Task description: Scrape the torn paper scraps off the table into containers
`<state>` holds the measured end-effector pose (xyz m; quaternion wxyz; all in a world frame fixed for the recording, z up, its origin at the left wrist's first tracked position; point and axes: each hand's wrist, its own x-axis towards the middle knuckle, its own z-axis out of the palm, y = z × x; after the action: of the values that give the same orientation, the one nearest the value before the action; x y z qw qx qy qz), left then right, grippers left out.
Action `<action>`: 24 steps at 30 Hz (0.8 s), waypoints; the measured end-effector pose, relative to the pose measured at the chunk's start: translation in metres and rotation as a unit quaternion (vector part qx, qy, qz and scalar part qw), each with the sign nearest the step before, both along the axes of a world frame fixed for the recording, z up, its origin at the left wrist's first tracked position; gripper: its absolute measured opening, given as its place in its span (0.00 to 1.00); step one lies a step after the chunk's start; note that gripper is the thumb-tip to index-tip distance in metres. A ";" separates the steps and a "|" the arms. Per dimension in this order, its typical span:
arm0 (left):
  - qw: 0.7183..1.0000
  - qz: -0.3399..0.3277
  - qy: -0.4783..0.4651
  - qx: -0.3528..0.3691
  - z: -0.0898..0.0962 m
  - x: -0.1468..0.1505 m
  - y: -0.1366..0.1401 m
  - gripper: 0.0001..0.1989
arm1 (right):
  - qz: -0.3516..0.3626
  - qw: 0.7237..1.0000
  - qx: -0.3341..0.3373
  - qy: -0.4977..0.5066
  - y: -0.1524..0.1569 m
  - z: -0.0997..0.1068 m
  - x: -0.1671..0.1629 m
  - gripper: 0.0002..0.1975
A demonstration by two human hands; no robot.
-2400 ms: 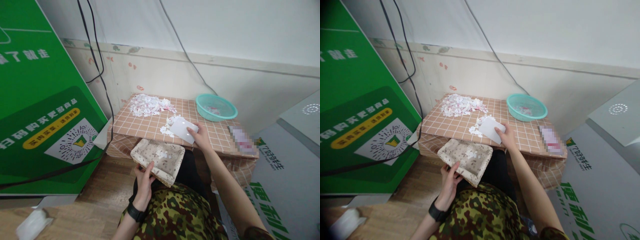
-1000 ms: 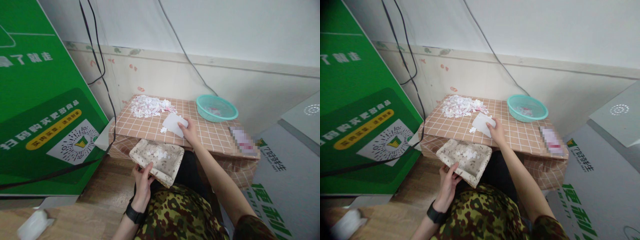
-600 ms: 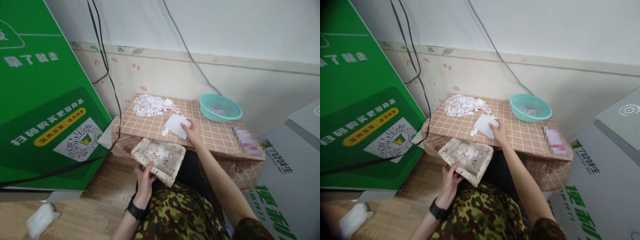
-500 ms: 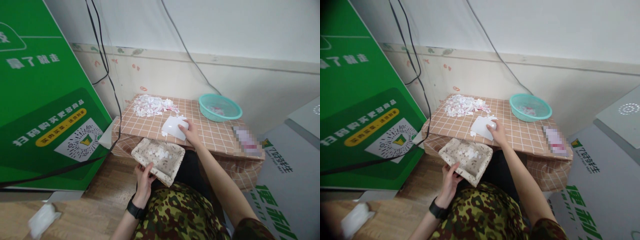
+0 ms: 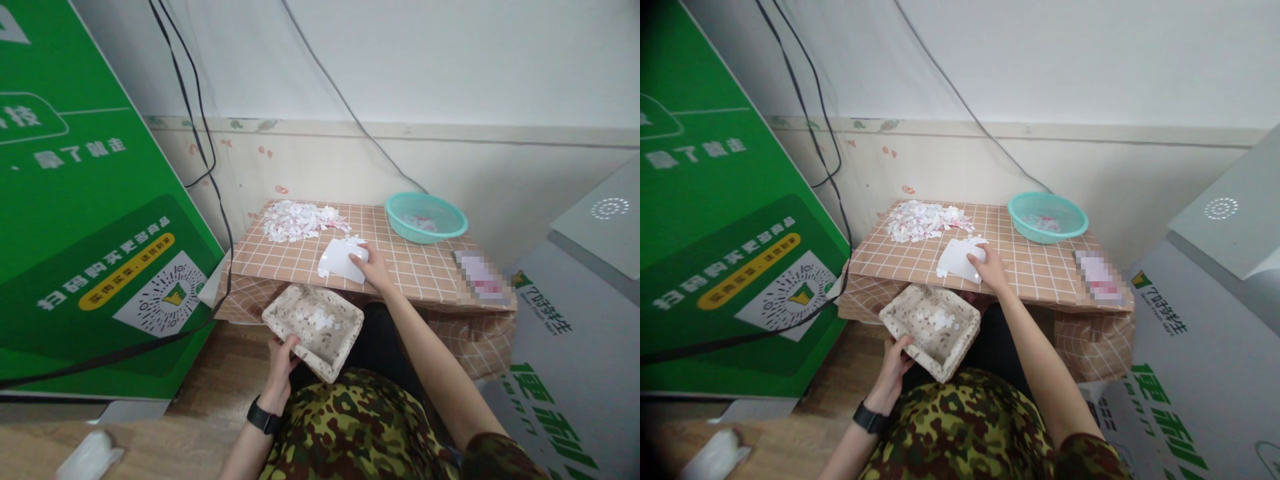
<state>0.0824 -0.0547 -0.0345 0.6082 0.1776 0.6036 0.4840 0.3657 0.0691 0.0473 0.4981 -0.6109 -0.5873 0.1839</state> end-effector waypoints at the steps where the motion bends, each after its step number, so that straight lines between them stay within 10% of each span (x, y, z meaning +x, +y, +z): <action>1: 1.000 -0.011 -0.002 -0.009 -0.002 -0.003 0.003 0.20 | -0.001 1.000 -0.002 -0.003 -0.001 0.001 -0.001 0.19; 6: 0.997 -0.057 -0.024 -0.047 -0.007 -0.013 0.014 0.13 | -0.009 1.000 -0.007 -0.016 -0.001 0.003 -0.001 0.17; 24: 0.998 -0.004 -0.060 0.004 0.001 -0.022 0.000 0.32 | -0.093 0.990 0.032 0.101 0.003 -0.010 0.011 0.20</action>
<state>0.0601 -0.0550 -0.0336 0.6444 0.1533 0.5633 0.4939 0.3766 0.0717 0.0375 0.5890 -0.6248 -0.4803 0.1793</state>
